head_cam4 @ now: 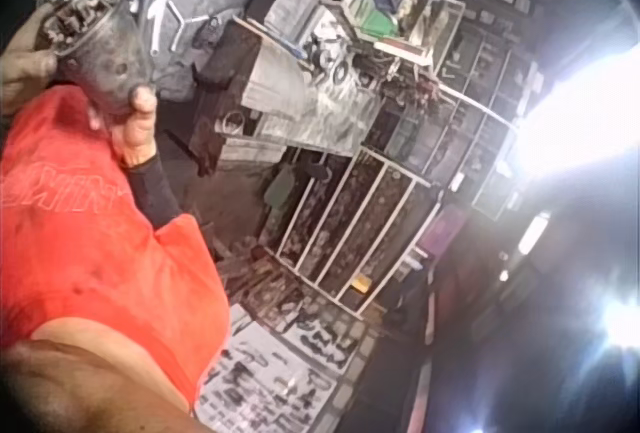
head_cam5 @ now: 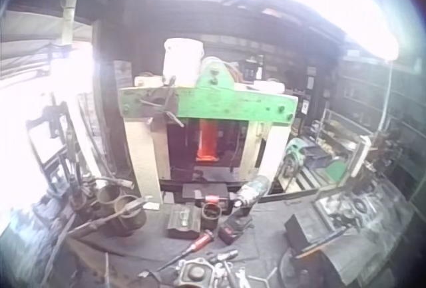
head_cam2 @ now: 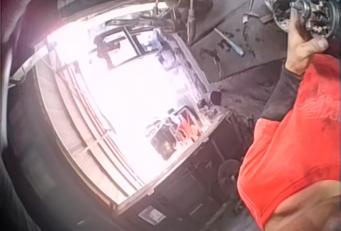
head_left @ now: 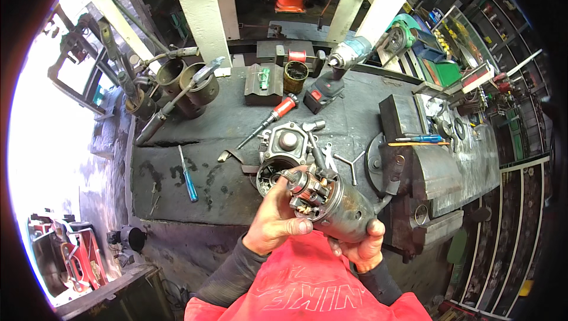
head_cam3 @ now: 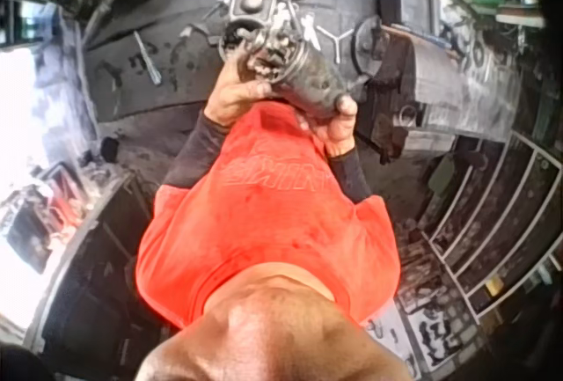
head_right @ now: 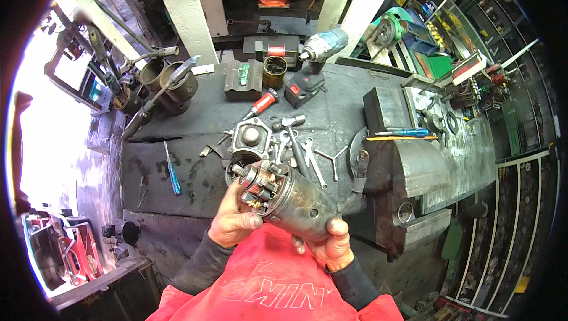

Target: The person assembles a small mechanical component using a screwdriver and wrench, then applies grease to a cylindrical housing and inserts a bearing. They continue to fit and adjust internal parts of the housing on a cluttered workbench.

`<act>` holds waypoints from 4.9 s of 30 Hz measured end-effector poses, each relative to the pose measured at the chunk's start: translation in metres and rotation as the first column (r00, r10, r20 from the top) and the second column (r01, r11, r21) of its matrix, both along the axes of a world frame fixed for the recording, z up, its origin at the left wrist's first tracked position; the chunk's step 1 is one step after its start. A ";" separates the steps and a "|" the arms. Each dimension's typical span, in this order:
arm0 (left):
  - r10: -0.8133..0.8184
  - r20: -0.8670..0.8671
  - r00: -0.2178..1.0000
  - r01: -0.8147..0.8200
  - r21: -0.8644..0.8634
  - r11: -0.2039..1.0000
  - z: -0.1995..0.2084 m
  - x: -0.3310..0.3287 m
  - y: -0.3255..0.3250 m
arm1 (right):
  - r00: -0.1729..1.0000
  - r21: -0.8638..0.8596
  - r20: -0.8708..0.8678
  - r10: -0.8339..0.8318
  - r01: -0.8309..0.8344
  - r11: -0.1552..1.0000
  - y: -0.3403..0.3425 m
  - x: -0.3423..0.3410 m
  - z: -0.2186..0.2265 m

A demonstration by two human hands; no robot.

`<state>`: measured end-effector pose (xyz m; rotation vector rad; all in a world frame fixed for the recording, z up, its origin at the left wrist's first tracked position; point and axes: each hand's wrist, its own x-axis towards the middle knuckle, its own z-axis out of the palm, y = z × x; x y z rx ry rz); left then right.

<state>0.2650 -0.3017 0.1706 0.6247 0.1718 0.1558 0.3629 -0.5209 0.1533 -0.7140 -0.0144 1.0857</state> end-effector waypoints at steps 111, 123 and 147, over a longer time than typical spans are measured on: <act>0.648 0.348 0.677 -0.473 0.881 0.020 -0.006 0.015 0.002 | -0.760 -0.655 0.460 0.458 0.057 0.753 0.185 0.072 0.171; 0.564 0.339 0.753 -0.449 0.891 0.063 -0.007 0.017 0.023 | -0.227 -0.609 0.779 0.585 -0.046 0.792 0.144 0.151 -0.031; 0.676 0.305 0.671 -0.502 0.858 0.111 0.017 0.012 0.036 | -0.015 -0.383 0.924 0.383 -0.061 0.922 0.170 0.123 -0.079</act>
